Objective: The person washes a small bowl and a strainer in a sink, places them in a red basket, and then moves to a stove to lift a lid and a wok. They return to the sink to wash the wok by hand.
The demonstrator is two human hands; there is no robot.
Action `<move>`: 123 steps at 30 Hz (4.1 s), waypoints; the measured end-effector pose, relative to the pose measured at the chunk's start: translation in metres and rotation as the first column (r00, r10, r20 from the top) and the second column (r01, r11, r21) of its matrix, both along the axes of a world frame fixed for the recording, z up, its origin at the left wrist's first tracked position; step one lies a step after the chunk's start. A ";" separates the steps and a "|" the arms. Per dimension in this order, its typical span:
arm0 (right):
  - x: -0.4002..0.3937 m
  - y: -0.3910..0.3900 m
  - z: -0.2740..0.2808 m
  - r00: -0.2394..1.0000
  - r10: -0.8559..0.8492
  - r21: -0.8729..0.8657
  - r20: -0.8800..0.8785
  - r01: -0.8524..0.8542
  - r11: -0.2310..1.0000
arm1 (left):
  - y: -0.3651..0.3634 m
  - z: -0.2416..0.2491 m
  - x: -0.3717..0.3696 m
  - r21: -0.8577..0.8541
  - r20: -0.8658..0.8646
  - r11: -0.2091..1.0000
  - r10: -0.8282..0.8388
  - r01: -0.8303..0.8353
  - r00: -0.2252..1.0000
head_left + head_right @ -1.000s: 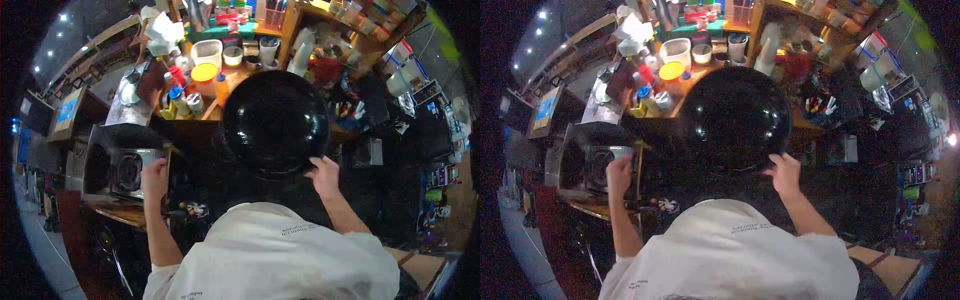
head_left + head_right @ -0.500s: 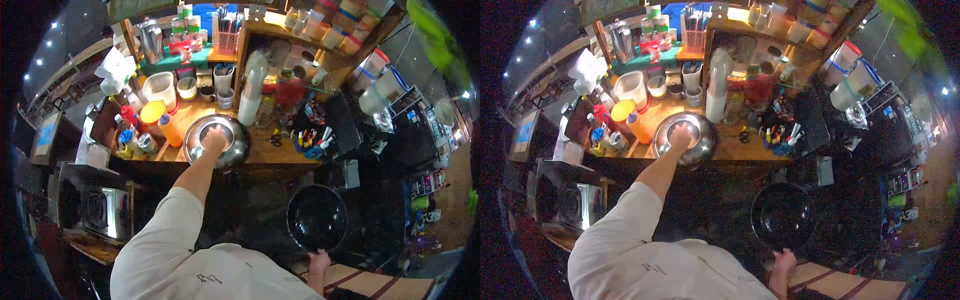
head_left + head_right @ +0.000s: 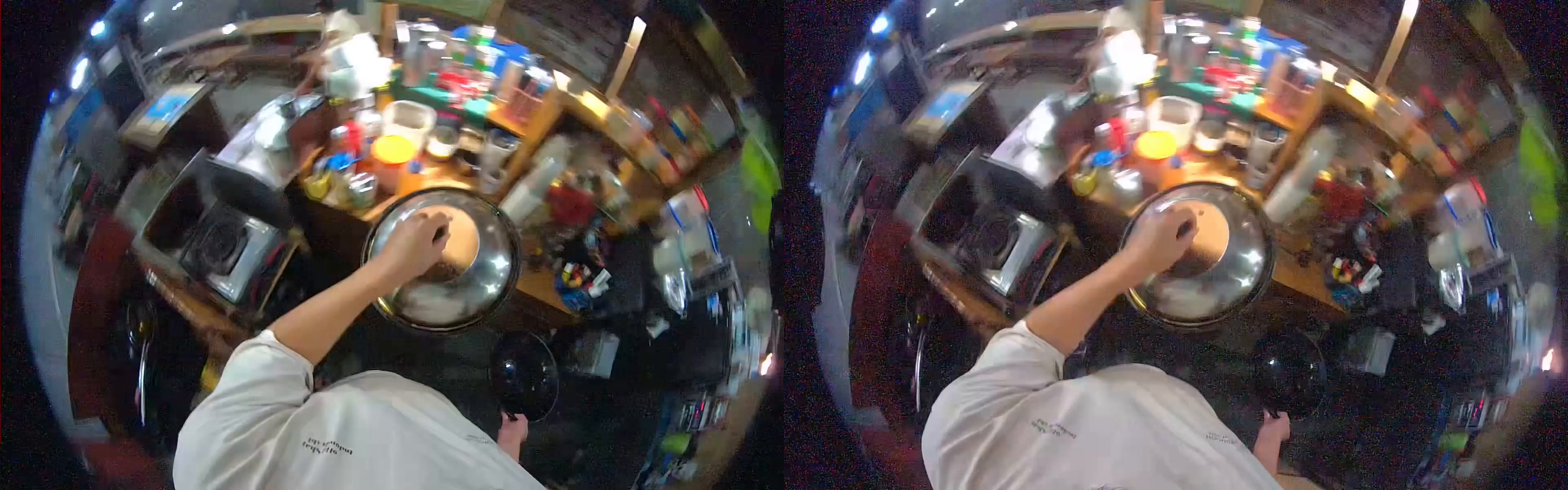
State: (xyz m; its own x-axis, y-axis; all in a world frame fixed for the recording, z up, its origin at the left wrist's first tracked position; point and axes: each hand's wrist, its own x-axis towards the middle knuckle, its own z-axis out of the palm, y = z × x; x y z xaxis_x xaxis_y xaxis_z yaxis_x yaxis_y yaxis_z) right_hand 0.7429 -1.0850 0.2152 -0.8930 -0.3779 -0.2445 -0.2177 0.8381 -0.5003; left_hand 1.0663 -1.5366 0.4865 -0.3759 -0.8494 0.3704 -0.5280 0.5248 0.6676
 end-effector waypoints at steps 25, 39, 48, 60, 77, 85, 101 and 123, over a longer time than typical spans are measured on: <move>0.184 -0.140 0.012 0.689 0.653 0.091 -0.315 -0.663 0.743 | 0.259 0.012 0.736 -0.194 0.556 0.159 0.831 -0.968 0.025; 0.178 -0.111 0.036 0.811 0.566 0.139 -0.149 -0.549 0.824 | 0.218 -0.059 0.775 -0.146 0.697 0.168 0.717 -0.975 0.019; 0.139 -0.102 0.072 0.575 0.073 -0.521 0.815 0.671 0.528 | 0.174 -0.013 0.615 -0.572 0.474 0.263 0.879 -0.777 -0.051; 0.003 -0.093 0.081 0.628 -0.157 -0.538 0.762 0.749 0.386 | 0.072 -0.161 0.140 -0.001 0.449 0.997 0.068 -0.076 0.891; -0.158 0.034 -0.035 0.392 -0.394 -0.508 0.831 0.823 -0.254 | -0.069 -0.259 -0.153 0.759 0.577 0.623 -0.779 0.191 0.246; -0.273 0.090 -0.058 0.100 -0.536 -0.503 0.838 0.522 -0.689 | -0.092 -0.266 -0.422 0.757 0.577 0.536 -0.817 0.374 0.002; -0.547 0.341 -0.018 -0.252 -0.459 -0.420 0.852 0.193 -0.886 | 0.186 -0.260 -0.851 0.770 0.537 0.336 -0.801 0.542 -0.265; -0.668 0.612 -0.005 -0.377 -0.311 -0.406 0.872 -0.206 -0.890 | 0.663 -0.256 -1.358 0.725 0.615 -0.106 -0.343 0.680 -0.710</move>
